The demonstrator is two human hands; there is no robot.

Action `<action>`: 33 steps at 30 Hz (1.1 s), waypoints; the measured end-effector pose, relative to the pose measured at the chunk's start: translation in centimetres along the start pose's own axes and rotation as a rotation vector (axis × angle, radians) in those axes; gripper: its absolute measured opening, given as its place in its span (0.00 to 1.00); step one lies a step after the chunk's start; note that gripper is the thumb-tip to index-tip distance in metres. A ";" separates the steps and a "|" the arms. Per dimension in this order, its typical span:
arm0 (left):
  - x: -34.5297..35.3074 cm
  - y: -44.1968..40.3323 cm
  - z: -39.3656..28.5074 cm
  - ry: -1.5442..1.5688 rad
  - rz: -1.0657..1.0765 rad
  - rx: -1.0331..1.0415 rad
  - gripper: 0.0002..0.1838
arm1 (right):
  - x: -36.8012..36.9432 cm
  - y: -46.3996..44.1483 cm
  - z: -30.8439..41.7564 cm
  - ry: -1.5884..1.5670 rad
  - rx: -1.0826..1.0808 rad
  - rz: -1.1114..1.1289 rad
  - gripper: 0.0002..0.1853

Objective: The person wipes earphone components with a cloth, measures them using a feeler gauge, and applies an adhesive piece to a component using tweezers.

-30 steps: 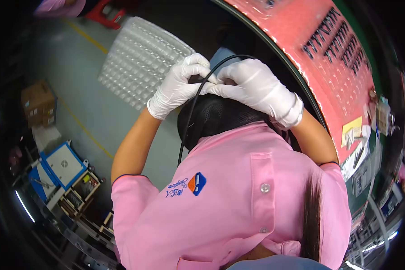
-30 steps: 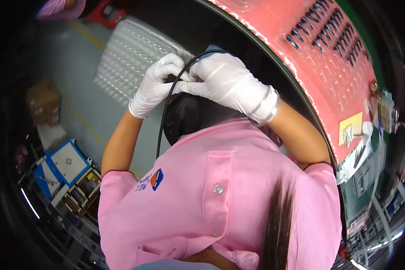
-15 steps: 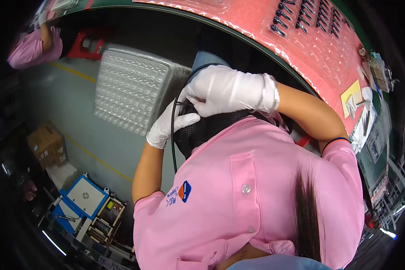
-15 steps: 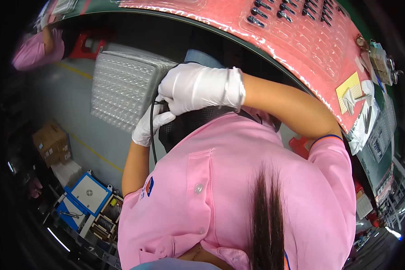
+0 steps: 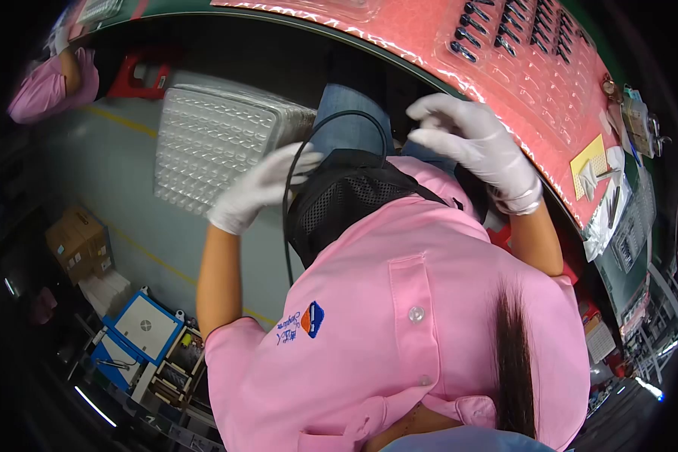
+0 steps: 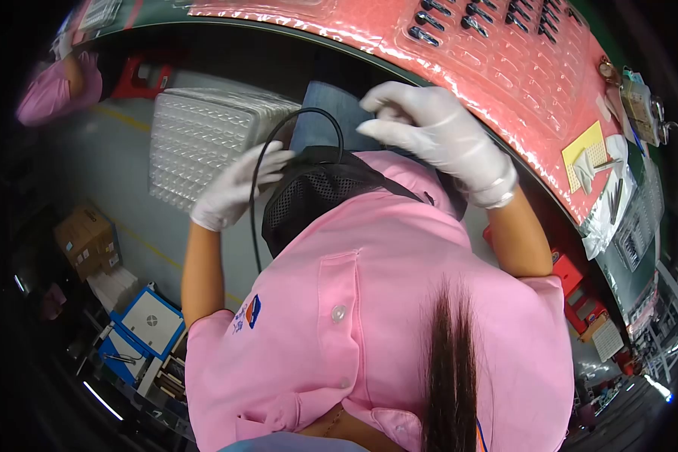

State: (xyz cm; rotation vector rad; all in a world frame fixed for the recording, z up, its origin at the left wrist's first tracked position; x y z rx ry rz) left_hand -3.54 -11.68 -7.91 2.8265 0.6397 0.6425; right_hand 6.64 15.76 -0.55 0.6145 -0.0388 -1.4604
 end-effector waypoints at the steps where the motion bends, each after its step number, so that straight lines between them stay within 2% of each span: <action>1: -2.3 0.2 0.9 -0.009 -0.096 -0.204 0.35 | -0.6 0.9 -1.2 -0.031 0.067 0.021 0.11; 2: -2.3 -1.0 -0.1 -0.016 -0.086 -0.211 0.35 | -0.8 1.7 -2.1 -0.062 0.132 0.038 0.12; 4: -1.3 -4.7 -5.5 -0.421 -0.132 0.097 0.27 | 0.2 3.3 -3.0 0.019 0.110 0.065 0.12; 5: 0.1 -6.8 -6.5 -0.422 -0.122 0.095 0.27 | 1.1 4.1 -3.6 0.111 0.078 0.099 0.12; 7: 4.8 -11.7 -7.6 -0.415 0.149 0.175 0.23 | 2.4 4.6 -4.8 0.194 0.053 0.109 0.12; 8: 5.1 -14.2 -6.1 -0.418 0.171 0.178 0.23 | 3.0 4.3 -5.2 0.171 0.018 0.082 0.12; 10: 9.2 -15.7 -1.9 -0.442 0.993 0.140 0.20 | 3.6 3.8 -5.2 0.130 -0.056 0.036 0.12; 11: 9.6 -16.2 -1.4 -0.445 1.007 0.138 0.20 | 3.5 3.8 -5.1 0.126 -0.053 0.022 0.12; 14: 10.0 -14.4 2.1 -0.544 1.130 -0.723 0.21 | 3.4 3.8 -4.7 0.109 -0.084 0.058 0.10; 15: 10.2 -13.8 2.0 -0.542 1.138 -0.734 0.21 | 3.7 3.7 -4.6 0.098 -0.079 0.055 0.10; 17: 9.1 -12.4 1.0 -0.650 1.087 -0.776 0.22 | 4.8 3.5 -2.6 0.140 -0.385 -0.002 0.09; 18: 8.4 -11.2 0.8 -0.590 1.018 -0.727 0.23 | 5.5 3.3 -1.7 0.164 -0.537 -0.039 0.08; 20: 5.9 -8.1 1.6 -0.505 0.861 -0.642 0.23 | 9.7 0.6 -2.4 0.107 -0.542 0.235 0.06; 21: 5.1 -6.4 1.5 -0.465 0.765 -0.609 0.23 | 8.9 0.4 -0.7 0.122 -0.553 0.284 0.06; 23: 5.3 -2.7 -0.4 -0.319 0.552 -0.838 0.23 | 10.2 -0.8 2.3 0.221 -0.557 0.414 0.07; 25: 4.6 1.3 -0.6 -0.477 0.464 -0.898 0.23 | 14.6 -2.4 4.5 0.353 -0.520 0.559 0.10; 27: 6.7 2.3 -2.1 -0.610 0.371 -0.644 0.20 | 17.0 -3.0 6.0 0.393 -0.483 0.583 0.12; 33: 5.7 -4.6 -1.5 -0.627 0.643 -0.702 0.19 | 19.1 -4.8 7.8 0.126 -0.794 0.657 0.14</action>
Point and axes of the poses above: each hand's wrist, its own y-axis away from the middle knuckle, its own x-axis out of the palm, z = x × y, the point moved 6 cm from there along -y, towards the middle knuckle, and after that the axes turned 11 degrees about x, right-handed, at the moved point
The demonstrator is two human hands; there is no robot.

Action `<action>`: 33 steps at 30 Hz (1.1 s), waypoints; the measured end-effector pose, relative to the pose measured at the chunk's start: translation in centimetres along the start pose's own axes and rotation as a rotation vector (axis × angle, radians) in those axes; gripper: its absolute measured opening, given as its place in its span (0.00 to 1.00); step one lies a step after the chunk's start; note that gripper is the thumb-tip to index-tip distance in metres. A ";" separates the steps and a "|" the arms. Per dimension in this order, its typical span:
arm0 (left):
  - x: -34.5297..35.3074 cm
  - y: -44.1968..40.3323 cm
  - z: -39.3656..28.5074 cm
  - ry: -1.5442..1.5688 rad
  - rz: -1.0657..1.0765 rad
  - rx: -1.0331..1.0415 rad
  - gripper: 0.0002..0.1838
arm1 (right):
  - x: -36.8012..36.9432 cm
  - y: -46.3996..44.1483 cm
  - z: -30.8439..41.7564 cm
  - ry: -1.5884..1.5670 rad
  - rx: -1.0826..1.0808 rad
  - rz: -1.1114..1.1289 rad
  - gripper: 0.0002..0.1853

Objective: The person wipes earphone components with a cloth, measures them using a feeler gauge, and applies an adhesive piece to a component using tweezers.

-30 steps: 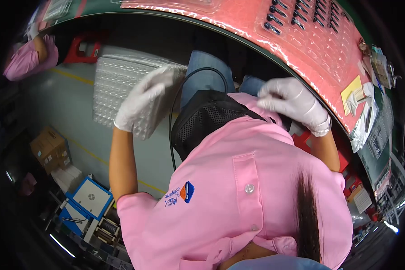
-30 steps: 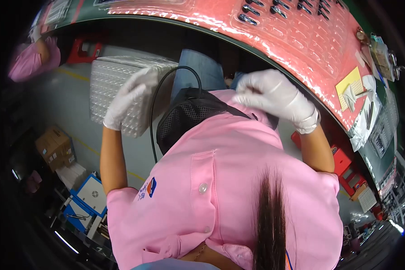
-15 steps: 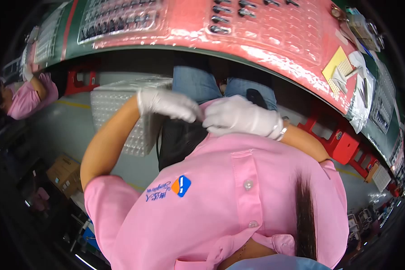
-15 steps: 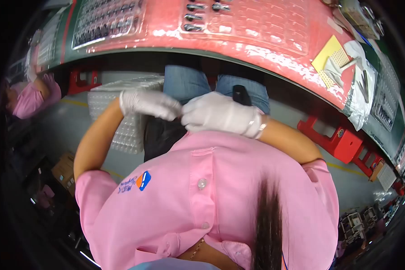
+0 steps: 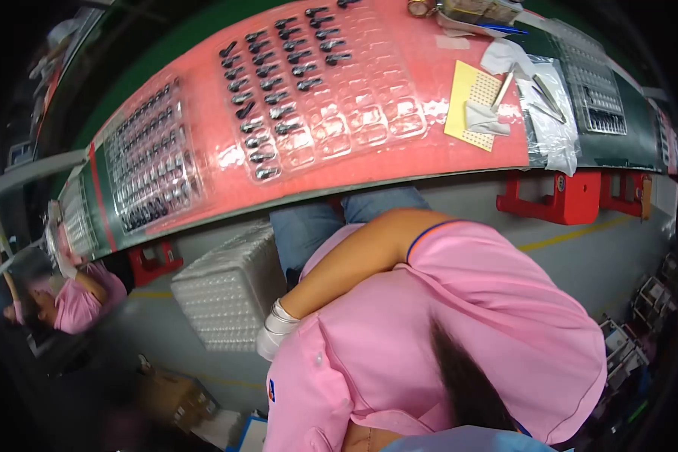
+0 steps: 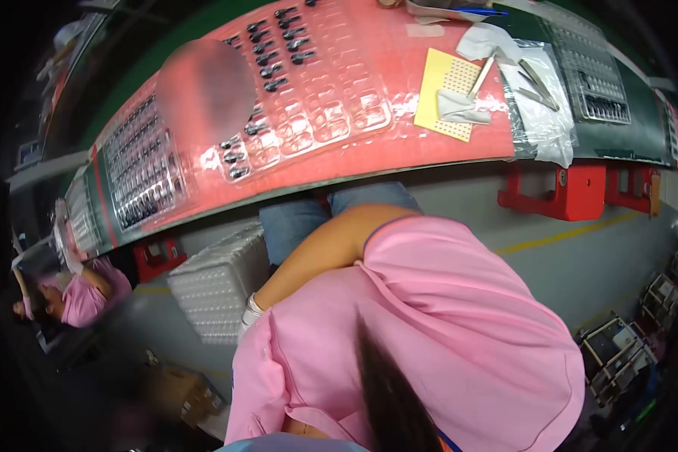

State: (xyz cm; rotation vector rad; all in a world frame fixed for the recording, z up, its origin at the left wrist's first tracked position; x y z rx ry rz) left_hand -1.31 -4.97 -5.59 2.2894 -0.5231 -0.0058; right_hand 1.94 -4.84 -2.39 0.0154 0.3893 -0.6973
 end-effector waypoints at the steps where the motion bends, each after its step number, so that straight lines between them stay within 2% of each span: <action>1: -0.7 -1.1 -0.1 -0.012 0.050 0.005 0.19 | 0.0 0.0 0.1 -0.024 -0.057 -0.001 0.15; 2: -1.0 -2.0 0.2 -0.012 0.109 0.000 0.19 | -1.1 1.0 -0.1 -0.032 -0.040 -0.022 0.15; 4: -1.0 -3.9 1.1 0.002 0.200 -0.001 0.18 | -5.7 5.6 -1.3 0.018 0.226 -0.252 0.15; 6: -0.7 -4.3 2.5 0.028 0.273 -0.023 0.17 | -8.3 12.2 -0.6 -0.025 0.221 -0.538 0.15; 7: -0.7 -4.7 2.9 0.039 0.302 -0.031 0.17 | -9.0 15.5 0.3 -0.007 0.243 -0.608 0.15; 13: 3.5 -1.4 7.5 0.272 0.302 -0.067 0.16 | -7.3 29.6 1.5 -0.243 0.546 -1.032 0.10; 14: 5.0 -0.7 8.4 0.344 0.257 -0.050 0.15 | -6.4 30.7 1.2 -0.369 0.686 -1.071 0.10; 15: 6.4 0.0 9.2 0.414 0.197 -0.023 0.15 | -5.5 31.5 1.1 -0.473 0.830 -1.093 0.11; 16: 7.9 1.0 9.5 0.482 0.136 0.005 0.15 | -4.2 32.1 0.2 -0.493 0.881 -1.077 0.11; 19: 7.0 0.3 8.5 0.366 0.284 0.115 0.12 | -0.9 32.2 -1.6 -0.523 1.016 -0.964 0.11; 20: 6.9 0.1 8.4 0.338 0.325 0.114 0.12 | -1.0 31.2 -1.9 -0.515 0.996 -0.918 0.11; 28: 3.9 -1.1 9.0 0.262 0.243 0.131 0.13 | -2.6 29.5 -1.6 -0.384 1.029 -0.893 0.11; 31: 4.6 -0.4 8.0 0.208 0.238 0.128 0.13 | -3.8 29.2 -0.1 -0.181 0.996 -0.757 0.10; 32: 4.3 -0.9 7.1 0.152 0.279 0.134 0.14 | -4.3 29.9 0.6 -0.183 1.042 -0.828 0.10; 33: 4.1 -1.0 6.3 0.185 0.296 0.141 0.14 | -5.4 30.2 1.6 -0.132 0.993 -0.905 0.10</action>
Point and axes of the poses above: each hand's wrist, its own y-axis away from the middle knuckle, its own x-axis out of the palm, z = x × y, the point moved 6 cm from there along -y, towards the middle knuckle, and after that the axes turned 11 degrees about x, right-handed, at the moved point
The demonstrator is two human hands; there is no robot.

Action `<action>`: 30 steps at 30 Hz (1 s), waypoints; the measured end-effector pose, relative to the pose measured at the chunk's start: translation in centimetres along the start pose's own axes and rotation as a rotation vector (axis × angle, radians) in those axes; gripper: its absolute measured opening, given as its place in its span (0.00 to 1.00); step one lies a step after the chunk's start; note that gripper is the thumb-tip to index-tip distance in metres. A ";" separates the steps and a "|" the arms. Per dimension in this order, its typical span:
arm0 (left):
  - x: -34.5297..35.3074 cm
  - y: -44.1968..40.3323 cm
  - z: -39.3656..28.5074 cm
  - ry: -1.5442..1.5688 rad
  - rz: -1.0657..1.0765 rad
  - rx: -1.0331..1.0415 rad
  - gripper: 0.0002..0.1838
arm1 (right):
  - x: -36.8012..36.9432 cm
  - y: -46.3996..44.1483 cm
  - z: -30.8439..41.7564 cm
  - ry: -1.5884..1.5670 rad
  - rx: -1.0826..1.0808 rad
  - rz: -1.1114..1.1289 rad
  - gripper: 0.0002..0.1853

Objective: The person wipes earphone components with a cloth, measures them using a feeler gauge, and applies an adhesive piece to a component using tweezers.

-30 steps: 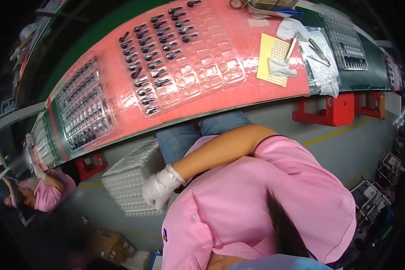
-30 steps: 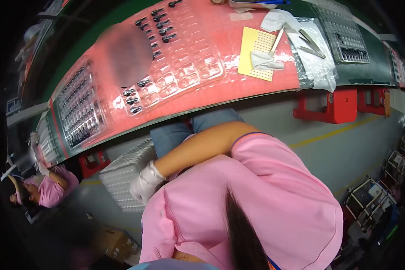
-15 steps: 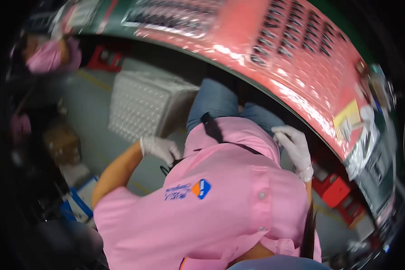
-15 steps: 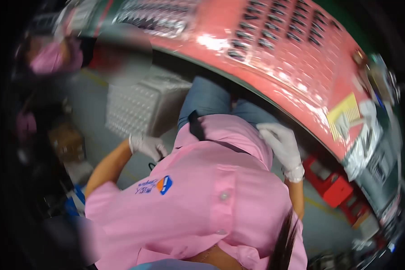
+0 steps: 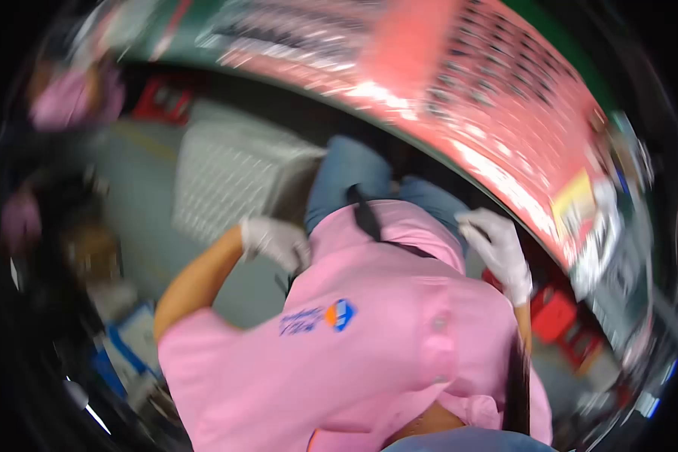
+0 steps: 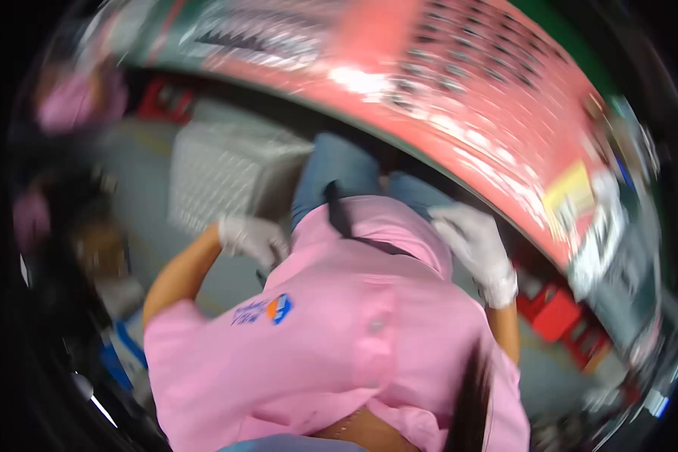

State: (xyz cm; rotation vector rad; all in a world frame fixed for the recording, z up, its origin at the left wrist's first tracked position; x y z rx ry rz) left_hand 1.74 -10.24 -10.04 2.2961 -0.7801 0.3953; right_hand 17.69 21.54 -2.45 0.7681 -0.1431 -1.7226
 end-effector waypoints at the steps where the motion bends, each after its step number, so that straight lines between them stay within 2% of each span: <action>1: 0.1 0.1 -0.8 0.025 0.040 0.006 0.15 | -1.4 0.6 0.4 -0.005 -0.039 -0.095 0.10; 2: 0.0 0.1 -1.4 -0.114 0.073 -0.063 0.16 | -3.0 1.4 0.0 -0.072 0.010 -0.226 0.10; 3: 0.3 -0.7 -1.8 -0.078 0.131 -0.014 0.16 | -5.0 2.3 -0.7 -0.131 0.049 -0.359 0.10; 5: 1.2 -1.5 1.8 0.059 0.198 0.024 0.16 | -8.9 4.6 -1.5 -0.087 -0.013 -0.683 0.09; 7: -0.3 -0.7 -2.7 0.087 0.011 -0.013 0.15 | -12.1 6.8 -4.3 -0.059 0.062 -0.916 0.10; 8: -1.4 -0.8 -4.7 0.053 0.041 -0.027 0.15 | -13.3 7.9 -5.3 -0.026 0.084 -1.061 0.11; 9: -2.8 -1.1 -6.5 -0.177 0.021 -0.054 0.15 | -14.0 8.6 -6.4 -0.032 0.101 -1.093 0.11; 11: -5.0 -1.6 -10.5 -0.624 -0.041 -0.088 0.14 | -14.8 9.6 -8.0 0.111 0.146 -1.123 0.11; 13: -5.6 -2.4 -18.6 -0.671 -0.319 -0.080 0.13 | -15.1 9.8 -8.4 0.184 0.167 -1.142 0.12; 15: -5.3 -4.2 -23.7 -0.603 -0.504 0.227 0.11 | -15.1 9.6 -8.5 0.293 0.163 -1.133 0.11; 16: -5.0 -5.6 -25.1 -0.614 -0.500 0.225 0.11 | -14.9 9.6 -8.6 0.346 0.163 -1.126 0.11; 18: -3.9 -8.3 -29.4 -0.600 -0.509 0.578 0.12 | -14.6 9.5 -9.8 0.346 0.165 -1.140 0.11; 21: -2.8 -13.2 -32.0 -0.570 -0.436 0.697 0.12 | -14.6 9.5 -10.6 0.360 0.162 -1.153 0.10; 24: -2.9 -17.4 -33.2 -0.507 -0.453 0.691 0.14 | -14.7 10.3 -6.8 0.439 -0.014 -1.210 0.10; 26: -2.2 -19.1 -35.0 -0.667 -0.569 0.951 0.19 | -14.2 10.2 -4.3 0.341 -0.059 -1.139 0.09; 27: -2.1 -20.0 -35.6 -0.673 -0.569 0.945 0.19 | -13.9 10.0 -3.0 0.249 -0.105 -1.064 0.09; 29: -0.1 -19.7 -37.7 -1.228 -0.673 1.201 0.26 | -13.8 10.2 -1.5 0.151 -0.157 -0.989 0.09; 30: 0.3 -19.9 -37.6 -1.234 -0.674 1.196 0.26 | -13.7 10.2 -1.1 0.083 -0.154 -0.934 0.08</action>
Point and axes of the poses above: each hand's wrist, its own y-axis away from the middle knuckle, its own x-axis out of the palm, z = x × y, the point moved 6 cm from there along -y, towards the middle knuckle, and after that the axes turned 11 degrees about x, right-handed, at the moved point
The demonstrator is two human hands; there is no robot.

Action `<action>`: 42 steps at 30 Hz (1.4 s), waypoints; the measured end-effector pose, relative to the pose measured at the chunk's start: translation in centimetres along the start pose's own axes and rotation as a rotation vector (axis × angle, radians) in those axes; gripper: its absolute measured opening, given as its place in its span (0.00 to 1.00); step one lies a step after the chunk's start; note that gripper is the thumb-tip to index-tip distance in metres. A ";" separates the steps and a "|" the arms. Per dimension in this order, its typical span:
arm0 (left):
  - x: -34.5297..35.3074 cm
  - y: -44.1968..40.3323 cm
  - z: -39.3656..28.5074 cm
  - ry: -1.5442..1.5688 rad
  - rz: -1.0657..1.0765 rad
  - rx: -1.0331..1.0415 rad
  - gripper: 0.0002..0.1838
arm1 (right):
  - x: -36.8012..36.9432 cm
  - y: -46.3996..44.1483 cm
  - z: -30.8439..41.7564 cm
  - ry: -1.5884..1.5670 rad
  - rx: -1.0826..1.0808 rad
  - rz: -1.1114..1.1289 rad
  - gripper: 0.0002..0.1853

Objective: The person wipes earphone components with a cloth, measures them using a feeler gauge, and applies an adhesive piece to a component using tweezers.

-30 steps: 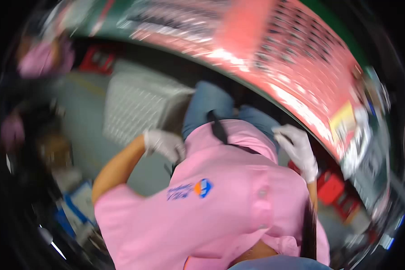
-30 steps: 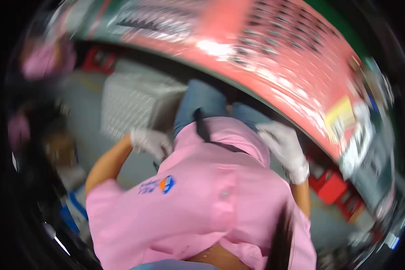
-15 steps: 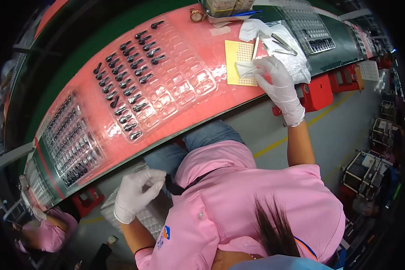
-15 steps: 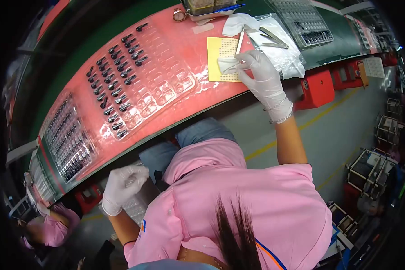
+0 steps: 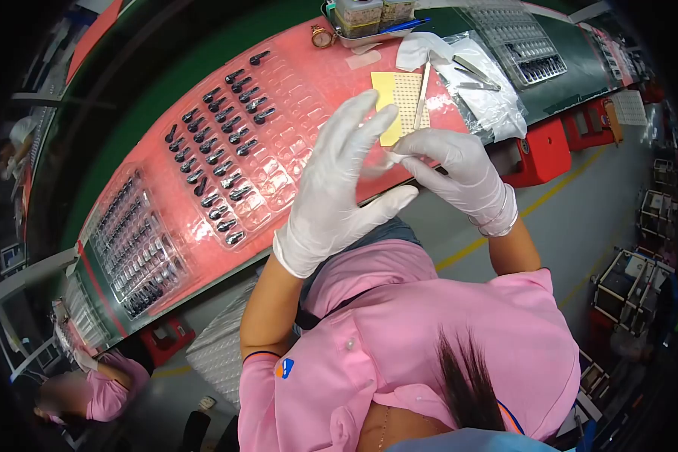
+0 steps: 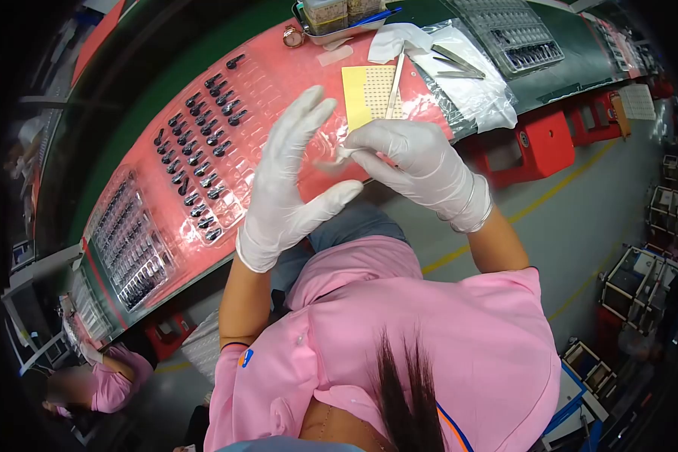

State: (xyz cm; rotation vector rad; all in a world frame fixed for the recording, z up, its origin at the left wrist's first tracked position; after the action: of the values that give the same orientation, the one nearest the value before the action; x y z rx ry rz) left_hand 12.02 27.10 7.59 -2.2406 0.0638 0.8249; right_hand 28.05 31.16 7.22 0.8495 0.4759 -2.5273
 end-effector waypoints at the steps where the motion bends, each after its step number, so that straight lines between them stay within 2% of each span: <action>1: 0.7 0.2 0.3 0.266 -0.005 -0.123 0.27 | 0.0 0.0 0.3 -0.060 0.031 0.053 0.08; 3: 2.3 0.7 0.7 0.799 -0.027 -0.366 0.27 | -0.3 -0.4 0.7 -0.119 0.054 0.110 0.08; 6: 2.6 2.8 1.3 0.906 -0.059 -0.472 0.25 | -0.3 -1.5 -0.3 -0.297 0.246 0.168 0.09; 7: 2.3 3.8 1.7 0.951 -0.080 -0.532 0.23 | 0.0 -1.7 -0.2 -0.315 0.231 0.188 0.09; 8: 1.8 4.5 1.9 0.925 -0.096 -0.548 0.23 | 0.3 -1.7 -0.7 -0.401 0.332 0.220 0.09; 10: 0.5 4.9 0.9 0.493 0.059 -0.275 0.22 | 1.5 -1.4 -1.6 -0.560 0.538 0.297 0.11; 11: 0.2 5.3 0.3 0.277 0.141 -0.146 0.21 | 2.3 -1.4 -1.5 -0.571 0.524 0.329 0.11; 14: -0.9 7.7 1.1 0.222 0.013 -0.281 0.20 | 4.1 -1.1 -0.7 -0.572 0.296 0.179 0.11; 15: -1.3 8.2 1.3 0.210 -0.046 -0.330 0.19 | 5.2 -1.1 -0.1 -0.582 0.285 0.202 0.11; 16: -1.8 7.9 0.7 0.195 -0.053 -0.344 0.19 | 5.7 -1.1 1.6 -0.409 0.128 0.122 0.10; 18: -2.1 7.9 0.3 0.878 -0.465 -0.696 0.15 | 6.6 -0.7 4.6 -0.053 -0.184 -0.062 0.08; 19: -1.5 8.1 0.2 1.234 -0.672 -0.852 0.14 | 7.2 -0.6 4.4 -0.051 -0.186 -0.060 0.08; 20: -1.8 7.8 0.3 1.238 -0.671 -0.847 0.14 | 7.6 -0.7 3.8 -0.068 -0.161 -0.097 0.08; 23: -3.4 6.6 1.1 1.014 -0.265 -0.721 0.17 | 7.8 -0.8 2.2 -0.094 -0.120 -0.180 0.06; 25: -5.8 5.7 5.7 0.581 0.076 -0.747 0.15 | 7.5 -1.0 -0.2 -0.438 0.111 -0.090 0.05; 26: -7.4 4.0 7.9 0.392 0.011 -0.648 0.14 | 7.7 -1.0 -1.1 -0.608 0.226 -0.041 0.05; 27: -8.7 2.1 10.1 0.205 -0.055 -0.545 0.13 | 7.6 -0.8 -1.0 -0.603 0.219 -0.048 0.05; 29: -9.7 -1.0 14.9 -0.315 0.007 -0.119 0.11 | 7.8 -0.2 -1.3 -0.740 0.328 -0.040 0.06; 30: -9.2 -1.9 17.5 -0.315 0.000 -0.110 0.11 | 7.9 0.1 -1.5 -0.808 0.382 -0.036 0.06; 32: -7.8 -3.5 20.2 -0.510 0.077 0.033 0.14 | 7.8 0.7 -1.8 -0.740 0.348 -0.007 0.07; 33: -7.5 -4.2 20.7 -0.510 0.071 0.045 0.14 | 7.8 0.9 -1.9 -0.676 0.320 0.027 0.07; 35: -6.2 -5.4 21.4 -0.532 0.223 -0.025 0.13 | 7.7 1.1 -1.7 -0.612 0.292 0.051 0.08; 38: -4.7 -6.4 22.0 -0.552 0.356 -0.119 0.13 | 8.0 1.9 -2.3 -0.723 0.519 0.105 0.08; 40: -4.3 -6.5 22.3 -0.588 0.464 -0.252 0.12 | 8.0 1.8 -2.6 -0.758 0.566 0.146 0.08; 42: -4.4 -6.3 21.8 -0.566 0.382 -0.243 0.12 | 8.5 1.7 -3.0 -0.835 0.658 0.246 0.09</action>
State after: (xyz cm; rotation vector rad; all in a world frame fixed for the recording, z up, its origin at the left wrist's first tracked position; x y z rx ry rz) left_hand -1.55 45.18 2.63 -2.1555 0.1299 1.7274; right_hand 24.22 28.63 -0.65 -0.0338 -0.7029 -2.5133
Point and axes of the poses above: each hand's wrist, its own y-axis away from the middle knuckle, its own x-axis out of the palm, z = x × y, the point moved 6 cm from there along -y, towards the middle knuckle, and after that the axes turned 11 degrees about x, right-handed, at the moved point
